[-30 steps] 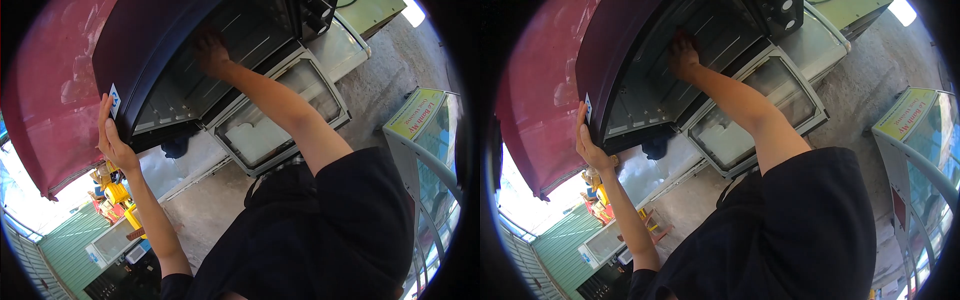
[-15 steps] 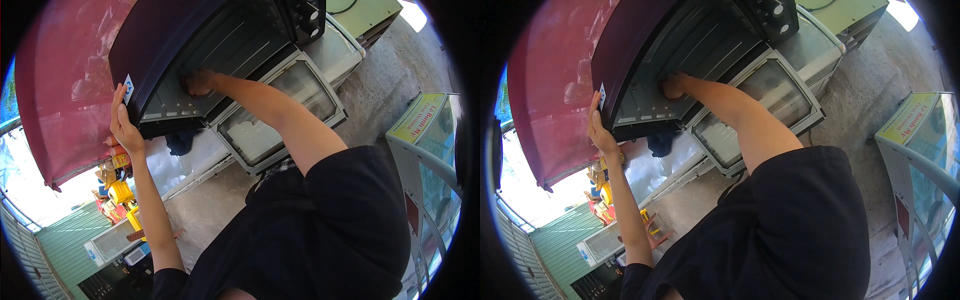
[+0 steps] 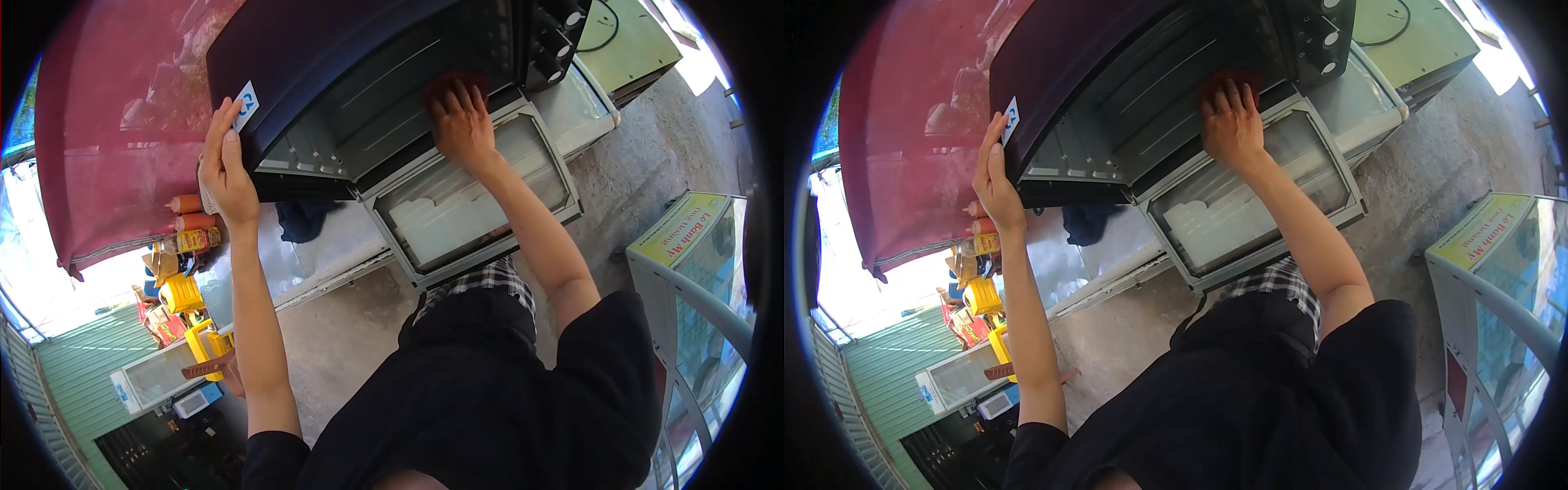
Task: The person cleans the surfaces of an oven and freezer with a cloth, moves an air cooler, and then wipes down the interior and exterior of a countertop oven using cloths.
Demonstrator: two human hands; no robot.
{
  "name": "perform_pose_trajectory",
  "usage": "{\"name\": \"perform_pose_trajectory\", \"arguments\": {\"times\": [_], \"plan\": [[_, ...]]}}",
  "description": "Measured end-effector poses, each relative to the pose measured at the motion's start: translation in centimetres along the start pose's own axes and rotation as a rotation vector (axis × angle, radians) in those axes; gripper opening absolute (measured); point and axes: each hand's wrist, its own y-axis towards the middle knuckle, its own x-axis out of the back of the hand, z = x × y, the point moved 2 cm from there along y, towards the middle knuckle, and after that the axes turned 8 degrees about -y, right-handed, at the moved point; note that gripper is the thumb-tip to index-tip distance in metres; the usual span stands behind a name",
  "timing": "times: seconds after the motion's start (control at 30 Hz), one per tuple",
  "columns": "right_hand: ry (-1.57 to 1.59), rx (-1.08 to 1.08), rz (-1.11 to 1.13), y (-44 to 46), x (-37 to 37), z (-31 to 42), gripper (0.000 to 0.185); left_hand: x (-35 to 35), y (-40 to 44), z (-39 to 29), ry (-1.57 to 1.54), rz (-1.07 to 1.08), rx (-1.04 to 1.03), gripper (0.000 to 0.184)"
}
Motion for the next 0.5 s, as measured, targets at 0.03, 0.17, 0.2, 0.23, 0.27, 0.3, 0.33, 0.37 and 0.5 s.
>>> {"name": "perform_pose_trajectory", "arguments": {"times": [0.03, 0.17, 0.2, 0.23, 0.27, 0.3, 0.33, 0.37, 0.5], "plan": [[-0.007, 0.03, -0.173, -0.2, -0.8, 0.5, 0.042, -0.1, 0.1, 0.1, -0.025, 0.001, -0.007, 0.039], [0.068, 0.091, 0.127, 0.5, -2.6, 6.8, 0.052, 0.0, 0.1, 0.0, -0.055, -0.018, -0.059, 0.035], [0.105, 0.114, 0.149, 0.2, -3.1, 7.6, 0.054, -0.1, 0.0, 0.0, -0.048, -0.041, -0.076, 0.032], [0.141, 0.138, 0.174, -0.1, -3.6, 8.3, 0.056, -0.1, -0.1, 0.0, -0.072, -0.048, -0.055, 0.031], [0.132, 0.138, 0.168, -0.3, -3.5, 8.9, 0.056, -0.1, -0.1, -0.1, -0.079, -0.053, -0.061, 0.031], [0.161, 0.229, 0.238, -0.4, -3.5, 9.7, 0.054, -0.1, -0.1, -0.2, -0.083, -0.051, -0.053, 0.031], [0.192, 0.319, 0.309, -0.6, -3.5, 10.6, 0.053, -0.2, -0.1, -0.3, -0.087, -0.048, -0.044, 0.031], [0.185, 0.32, 0.304, -0.7, -4.0, 11.6, 0.053, -0.2, 0.0, -0.2, -0.091, -0.054, -0.049, 0.031], [0.247, 0.358, 0.322, -0.4, -4.3, 13.4, 0.049, 0.0, 0.0, 0.2, -0.085, -0.056, -0.063, 0.03]]}}
